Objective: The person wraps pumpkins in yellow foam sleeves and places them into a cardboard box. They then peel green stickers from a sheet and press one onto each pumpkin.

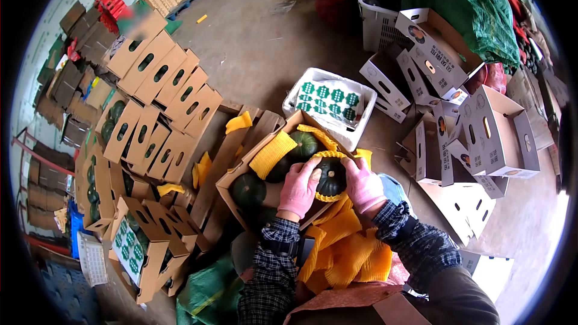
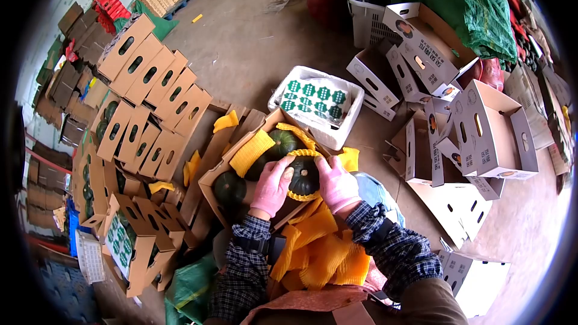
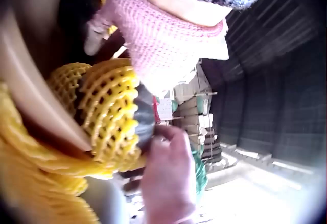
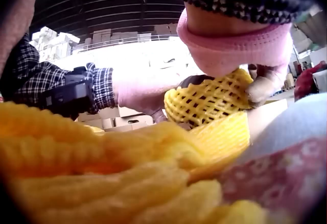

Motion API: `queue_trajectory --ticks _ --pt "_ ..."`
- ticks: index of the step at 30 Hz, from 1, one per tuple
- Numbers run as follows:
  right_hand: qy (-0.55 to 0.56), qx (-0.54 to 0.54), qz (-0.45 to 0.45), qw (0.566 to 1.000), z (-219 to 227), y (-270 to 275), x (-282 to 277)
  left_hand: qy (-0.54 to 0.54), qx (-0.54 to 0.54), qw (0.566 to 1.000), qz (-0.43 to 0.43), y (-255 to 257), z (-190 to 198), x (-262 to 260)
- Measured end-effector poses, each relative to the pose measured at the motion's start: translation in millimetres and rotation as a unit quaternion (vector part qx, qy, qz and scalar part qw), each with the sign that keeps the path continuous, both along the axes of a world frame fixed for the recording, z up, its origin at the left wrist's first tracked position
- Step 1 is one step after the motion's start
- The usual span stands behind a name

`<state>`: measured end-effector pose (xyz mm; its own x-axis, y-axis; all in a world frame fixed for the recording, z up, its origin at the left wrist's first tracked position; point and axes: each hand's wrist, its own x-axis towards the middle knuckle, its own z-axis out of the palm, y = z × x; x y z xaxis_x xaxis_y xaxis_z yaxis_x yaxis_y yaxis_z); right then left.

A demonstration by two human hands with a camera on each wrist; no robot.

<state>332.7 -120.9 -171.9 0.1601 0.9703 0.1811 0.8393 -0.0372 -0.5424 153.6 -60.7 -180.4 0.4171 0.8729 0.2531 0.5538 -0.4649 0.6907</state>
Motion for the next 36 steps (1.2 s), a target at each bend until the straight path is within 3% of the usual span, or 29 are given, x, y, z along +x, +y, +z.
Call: queue_trajectory --ticks 3,7,9,11,12,13,15,18,20,21,23,25,28,30,32,33,35,36 --pt "0.046 -0.015 -0.056 0.997 -20 8 -5 -0.015 -0.064 0.997 -0.037 6 11 -4" --pt "0.046 0.033 -0.055 0.997 -26 6 -7 0.000 -0.027 0.995 -0.096 5 8 -4" --pt "0.055 0.011 -0.055 0.997 -21 0 -11 0.090 -0.072 0.986 -0.117 -10 31 0" --pt "0.135 0.052 -0.073 0.987 -2 -7 -20 0.136 -0.086 0.981 -0.110 -16 45 -15" --pt "0.211 0.055 -0.050 0.975 8 -11 -24 0.144 -0.090 0.978 -0.119 -14 55 -28" --pt "0.272 -0.058 -0.048 0.959 16 -11 -29 0.155 -0.097 0.977 -0.113 -14 71 -41" --pt "0.339 -0.076 0.031 0.937 -3 2 -31 0.192 -0.120 0.967 -0.116 -6 79 -70" --pt "0.399 -0.198 0.138 0.885 -18 34 -26 0.287 -0.182 0.936 -0.092 0 84 -86" --pt "0.323 -0.229 0.234 0.888 -32 47 -23 0.296 -0.194 0.932 -0.075 1 68 -88" --pt "0.270 -0.212 0.285 0.895 -37 52 -22 0.277 -0.165 0.944 -0.072 0 50 -89" --pt "0.193 -0.164 0.330 0.909 -38 50 -22 0.345 -0.155 0.924 -0.063 -8 37 -70" --pt "0.152 -0.141 0.351 0.913 -31 43 -29 0.388 -0.095 0.917 0.016 -25 -33 -63" --pt "0.079 -0.249 0.312 0.913 5 32 -47 0.445 -0.095 0.889 0.049 -46 -12 -69" --pt "0.149 -0.203 0.243 0.937 33 18 -43 0.484 -0.164 0.854 0.096 -60 15 -79" --pt "0.262 -0.182 0.217 0.922 26 9 -36 0.415 -0.228 0.870 0.134 -63 -6 -102" --pt "0.248 -0.181 0.203 0.930 25 11 -34 0.401 -0.236 0.876 0.128 -57 4 -97" --pt "0.014 -0.222 0.256 0.941 41 6 -31 0.402 -0.234 0.876 0.125 -55 12 -99" --pt "-0.056 -0.253 0.297 0.919 53 0 -28 0.401 -0.213 0.882 0.125 -58 18 -99"
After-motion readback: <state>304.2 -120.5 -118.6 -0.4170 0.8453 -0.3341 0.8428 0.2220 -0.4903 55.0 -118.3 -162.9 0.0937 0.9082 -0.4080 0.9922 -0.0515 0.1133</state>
